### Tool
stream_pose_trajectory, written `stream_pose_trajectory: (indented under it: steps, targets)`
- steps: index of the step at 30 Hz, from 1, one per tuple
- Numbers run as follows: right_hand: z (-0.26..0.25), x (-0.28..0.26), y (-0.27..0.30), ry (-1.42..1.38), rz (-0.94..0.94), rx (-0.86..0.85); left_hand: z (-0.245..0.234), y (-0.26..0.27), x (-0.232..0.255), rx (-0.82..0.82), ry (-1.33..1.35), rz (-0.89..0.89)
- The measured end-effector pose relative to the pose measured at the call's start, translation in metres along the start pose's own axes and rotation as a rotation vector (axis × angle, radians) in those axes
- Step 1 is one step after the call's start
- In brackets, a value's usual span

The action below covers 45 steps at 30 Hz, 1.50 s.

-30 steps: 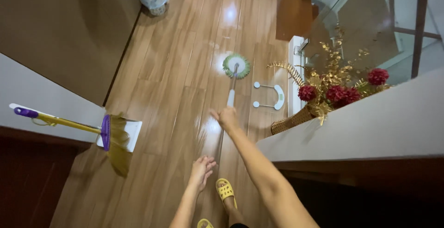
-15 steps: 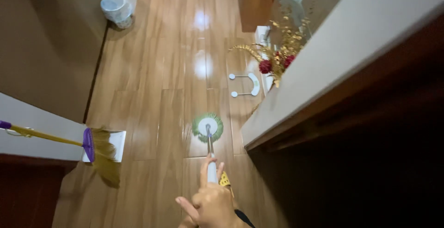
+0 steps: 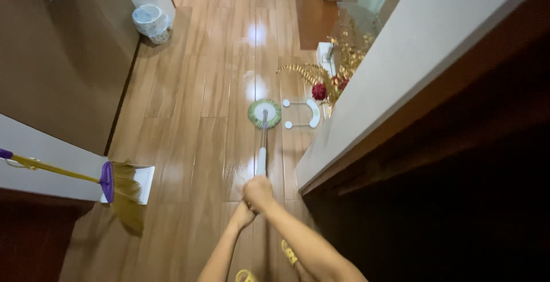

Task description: The person is mopping the wooden floor in a hallway and then inside a bedroom.

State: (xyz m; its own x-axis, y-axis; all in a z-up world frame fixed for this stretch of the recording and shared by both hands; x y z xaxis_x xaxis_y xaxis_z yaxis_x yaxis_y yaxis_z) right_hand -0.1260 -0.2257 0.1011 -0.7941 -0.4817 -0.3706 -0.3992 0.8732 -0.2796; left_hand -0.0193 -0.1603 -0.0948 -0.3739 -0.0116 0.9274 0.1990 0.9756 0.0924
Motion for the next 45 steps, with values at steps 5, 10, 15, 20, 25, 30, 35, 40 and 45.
stream_pose_trajectory:
  steps: [5, 10, 15, 20, 25, 30, 35, 40, 45]
  targets:
    - [-0.011, 0.070, -0.059, -0.018, -0.055, -0.082, 0.016, 0.022, 0.049, 0.226, 0.149, -0.410]
    - [-0.045, 0.058, -0.015, -0.104, -0.063, -0.235, 0.036, -0.003, 0.075, 0.352, -0.027, -0.277]
    - [-0.213, -0.002, 0.016, -0.553, -0.024, -0.398, 0.033, -0.028, 0.159, 0.534, 0.234, 0.261]
    - [-0.329, 0.023, 0.037, -0.866, -0.245, -0.052, 0.068, -0.067, 0.223, 0.442, 0.570, 0.049]
    - [-0.343, 0.047, 0.066, -1.009, -0.139, 0.237, 0.092, -0.069, 0.232, 0.264, -0.159, -0.010]
    - [-0.314, 0.053, 0.061, -1.015, 0.209, 0.016, 0.078, -0.038, 0.234, 0.446, -0.266, 0.143]
    - [-0.296, 0.038, 0.077, -1.138, -0.035, -0.108, 0.073, 0.025, 0.200, 0.745, -0.073, 0.061]
    - [-0.251, 0.005, 0.110, -1.129, -0.249, -0.323, 0.061, 0.096, 0.149, 0.905, 0.385, -0.279]
    - [-0.189, 0.011, 0.131, -1.252, 0.299, -0.516, 0.066, 0.089, 0.087, 0.742, -0.317, -0.013]
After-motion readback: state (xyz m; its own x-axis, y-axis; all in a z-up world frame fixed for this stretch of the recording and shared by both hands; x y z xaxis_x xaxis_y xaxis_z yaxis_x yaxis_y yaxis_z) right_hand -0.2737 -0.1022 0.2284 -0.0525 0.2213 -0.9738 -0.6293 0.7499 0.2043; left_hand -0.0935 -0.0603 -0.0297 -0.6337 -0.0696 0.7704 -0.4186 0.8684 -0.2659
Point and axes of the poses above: each hand's wrist, its own y-axis away from the middle knuckle, its own z-axis out of the palm, x = y × z, the point moved 1 cm from there along -y, towards the middle knuckle, and after that the axes turned 7 degrees about z, right-handed, at the moved point
